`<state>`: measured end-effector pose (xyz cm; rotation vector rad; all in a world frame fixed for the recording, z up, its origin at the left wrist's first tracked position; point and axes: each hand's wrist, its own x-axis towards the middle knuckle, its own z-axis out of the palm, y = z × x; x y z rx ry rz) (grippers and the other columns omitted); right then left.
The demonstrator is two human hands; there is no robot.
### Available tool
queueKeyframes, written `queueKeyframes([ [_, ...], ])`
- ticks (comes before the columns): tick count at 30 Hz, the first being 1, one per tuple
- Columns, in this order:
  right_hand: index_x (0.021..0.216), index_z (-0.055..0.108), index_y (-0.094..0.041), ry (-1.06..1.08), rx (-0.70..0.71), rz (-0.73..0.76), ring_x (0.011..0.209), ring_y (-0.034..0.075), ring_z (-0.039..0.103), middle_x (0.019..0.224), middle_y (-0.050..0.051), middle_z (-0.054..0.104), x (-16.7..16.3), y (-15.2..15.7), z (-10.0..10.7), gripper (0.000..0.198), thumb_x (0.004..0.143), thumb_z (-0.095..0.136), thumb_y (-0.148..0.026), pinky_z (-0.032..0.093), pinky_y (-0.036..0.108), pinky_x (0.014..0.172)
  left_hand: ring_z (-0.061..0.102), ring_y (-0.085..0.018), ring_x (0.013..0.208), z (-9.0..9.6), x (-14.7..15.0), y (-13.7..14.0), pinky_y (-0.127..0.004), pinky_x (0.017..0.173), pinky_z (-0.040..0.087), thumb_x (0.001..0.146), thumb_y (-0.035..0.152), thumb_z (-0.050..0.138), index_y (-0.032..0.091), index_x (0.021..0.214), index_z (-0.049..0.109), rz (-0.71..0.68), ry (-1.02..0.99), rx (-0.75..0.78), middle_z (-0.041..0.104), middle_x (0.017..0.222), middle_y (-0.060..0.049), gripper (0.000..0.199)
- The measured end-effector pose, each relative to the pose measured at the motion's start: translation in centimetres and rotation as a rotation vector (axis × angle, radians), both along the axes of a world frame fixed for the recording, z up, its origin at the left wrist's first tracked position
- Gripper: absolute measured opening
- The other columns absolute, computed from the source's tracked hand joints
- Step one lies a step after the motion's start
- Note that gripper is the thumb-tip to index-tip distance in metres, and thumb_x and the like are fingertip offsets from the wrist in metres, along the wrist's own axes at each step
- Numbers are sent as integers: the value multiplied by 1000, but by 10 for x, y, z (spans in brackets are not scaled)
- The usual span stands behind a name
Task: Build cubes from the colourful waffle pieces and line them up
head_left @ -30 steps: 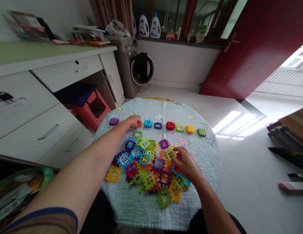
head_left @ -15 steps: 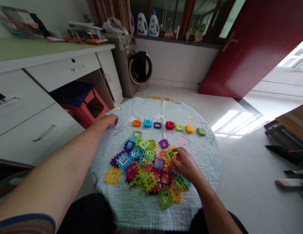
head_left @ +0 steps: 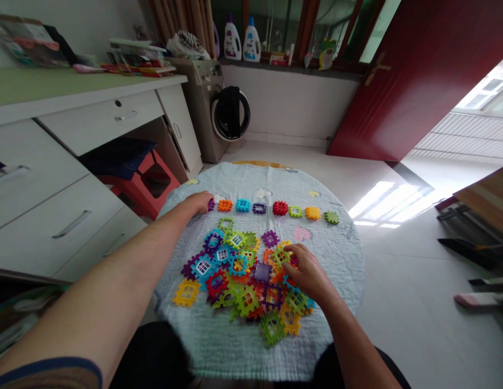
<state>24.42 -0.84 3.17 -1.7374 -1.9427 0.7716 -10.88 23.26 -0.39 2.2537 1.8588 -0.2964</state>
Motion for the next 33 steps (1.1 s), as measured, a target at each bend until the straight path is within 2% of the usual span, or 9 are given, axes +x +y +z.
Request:
queueKeyframes([
  [6,106,61,-18,1,-2,16,92,18,59,105,7,59,0,0,0,27,79,57,-20,44,31,84,63,-31,100,-8,0,4,-33,80,50,53,20,66,22,110,62,16,106,-18,61,121,-14,57],
  [9,107,61,-19,4,-8,15,91,17,59,105,7,59,1,0,1,28,79,57,-21,44,31,84,59,-33,108,-12,-2,3,-35,86,48,54,20,65,22,125,53,24,107,-8,54,130,-15,72],
  [13,107,61,-18,4,-6,8,88,17,59,104,7,59,3,1,1,28,79,58,-21,44,30,83,48,-33,123,-10,-5,-11,-37,98,42,54,19,65,21,144,30,51,56,86,41,143,-15,96],
  [16,106,62,-18,5,14,10,88,16,60,103,7,60,3,1,0,27,79,58,-21,44,29,82,40,-30,130,-3,-7,-31,-35,106,35,60,19,60,18,145,26,38,-8,194,38,144,-14,91],
  [19,106,62,-18,-8,25,22,90,16,60,102,7,60,2,1,0,28,79,58,-21,44,28,82,39,-26,132,5,-4,-61,-33,109,31,67,20,55,15,141,31,34,-72,293,43,140,-13,78],
  [23,108,62,-16,-17,8,36,90,16,60,105,8,61,3,-1,1,29,79,57,-22,44,28,82,47,-23,125,16,13,-116,-30,108,34,70,21,51,13,130,45,11,-191,283,52,132,-13,61],
  [28,108,62,-16,-25,9,41,88,15,61,107,8,62,3,-4,4,29,80,58,-22,44,27,82,61,-18,109,44,56,-205,-28,97,45,77,25,45,25,119,58,-75,-437,79,66,116,-3,44],
  [30,107,62,-15,-38,9,43,87,15,61,106,9,63,3,-5,5,29,80,58,-23,44,28,81,62,-18,107,56,74,-239,-28,96,46,79,27,46,29,117,60,-93,-500,43,67,116,-1,41],
  [33,106,64,-16,-72,7,59,87,16,61,104,9,64,4,-5,7,27,80,58,-23,43,27,81,62,-17,105,66,95,-280,-29,95,48,82,27,44,35,116,61,-70,-571,78,68,113,1,39],
])
